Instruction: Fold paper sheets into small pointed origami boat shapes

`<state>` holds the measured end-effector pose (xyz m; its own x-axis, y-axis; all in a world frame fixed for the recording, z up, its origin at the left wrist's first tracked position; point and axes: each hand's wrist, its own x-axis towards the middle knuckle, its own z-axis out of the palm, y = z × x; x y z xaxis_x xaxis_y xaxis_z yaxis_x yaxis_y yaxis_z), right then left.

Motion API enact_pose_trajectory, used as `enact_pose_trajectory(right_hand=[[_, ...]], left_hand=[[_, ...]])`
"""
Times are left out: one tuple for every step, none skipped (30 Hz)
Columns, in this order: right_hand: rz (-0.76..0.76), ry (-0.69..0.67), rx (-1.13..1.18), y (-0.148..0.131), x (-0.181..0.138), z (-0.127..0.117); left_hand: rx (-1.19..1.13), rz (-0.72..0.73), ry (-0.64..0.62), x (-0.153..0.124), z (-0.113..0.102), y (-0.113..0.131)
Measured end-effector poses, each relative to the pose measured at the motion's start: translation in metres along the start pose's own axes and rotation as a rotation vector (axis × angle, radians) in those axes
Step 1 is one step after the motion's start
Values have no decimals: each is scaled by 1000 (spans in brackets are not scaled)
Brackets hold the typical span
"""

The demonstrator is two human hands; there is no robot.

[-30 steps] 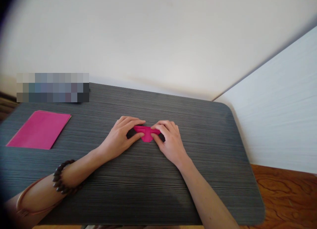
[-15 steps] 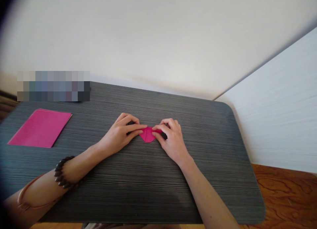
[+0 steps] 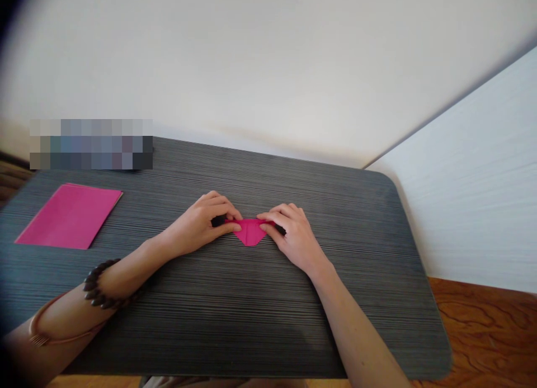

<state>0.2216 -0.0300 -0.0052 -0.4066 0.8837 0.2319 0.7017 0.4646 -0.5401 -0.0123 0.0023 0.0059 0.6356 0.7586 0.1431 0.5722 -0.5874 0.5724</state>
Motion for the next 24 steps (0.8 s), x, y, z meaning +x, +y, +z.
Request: enact_pose_trajectory(right_hand=[[0, -3, -3, 0, 0, 0], [-3, -4, -7, 0, 0, 0], [-5, -8, -12, 0, 1, -1], [-5, -12, -17, -1, 1, -1], [-5, -15, -22, -1, 1, -1], [-1, -20, -28, -2, 2, -1], [4, -24, -34, -2, 2, -1], [11, -27, -40, -3, 2, -1], [18, -29, -44, -4, 2, -2], [23, -30, -47, -4, 2, -2], [25, -31, -47, -5, 2, -2], [23, -30, -46, -5, 2, -1], [17, -29, -44, -5, 2, -1], [7, -27, -40, -5, 2, -1], [-6, -24, -36, -4, 1, 0], [-22, -19, -33, -3, 1, 0], [-40, -12, -29, -1, 0, 1], [-58, -6, -27, 0, 0, 2], [-75, -2, -29, 2, -1, 2], [-94, 1, -37, 4, -2, 2], [-113, 0, -52, 5, -3, 2], [-133, -3, -75, 6, -4, 2], [-151, -5, -104, 6, -4, 1], [-166, -8, -136, 6, -5, 0]], left_hand=[[1, -1, -12, 1, -1, 0], [3, -1, -21, 1, -2, 0], [5, -3, -31, 1, -3, 0], [6, -4, -36, 2, -3, 1], [10, -6, -38, 2, -3, 1], [15, -8, -38, 2, -3, 2], [23, -10, -36, 1, -3, 2], [34, -10, -31, 1, -2, 2], [46, -7, -28, 1, -2, 3], [60, 2, -27, 0, -2, 2], [74, 17, -29, 0, -2, 2], [87, 37, -30, -1, -2, 1], [102, 62, -31, -1, -3, 1], [119, 88, -33, -2, -3, 0], [137, 117, -33, -2, -3, 0], [159, 145, -32, -3, -3, -1], [183, 174, -31, -3, -3, -1], [210, 202, -30, -4, -2, -1], [239, 226, -24, -5, -2, -2], [267, 247, -17, -6, -1, -2], [294, 265, -10, -7, -1, -2], [318, 278, -3, -9, -1, -2], [338, 290, 4, -10, -1, -3], [354, 299, 7, -11, -2, -3]])
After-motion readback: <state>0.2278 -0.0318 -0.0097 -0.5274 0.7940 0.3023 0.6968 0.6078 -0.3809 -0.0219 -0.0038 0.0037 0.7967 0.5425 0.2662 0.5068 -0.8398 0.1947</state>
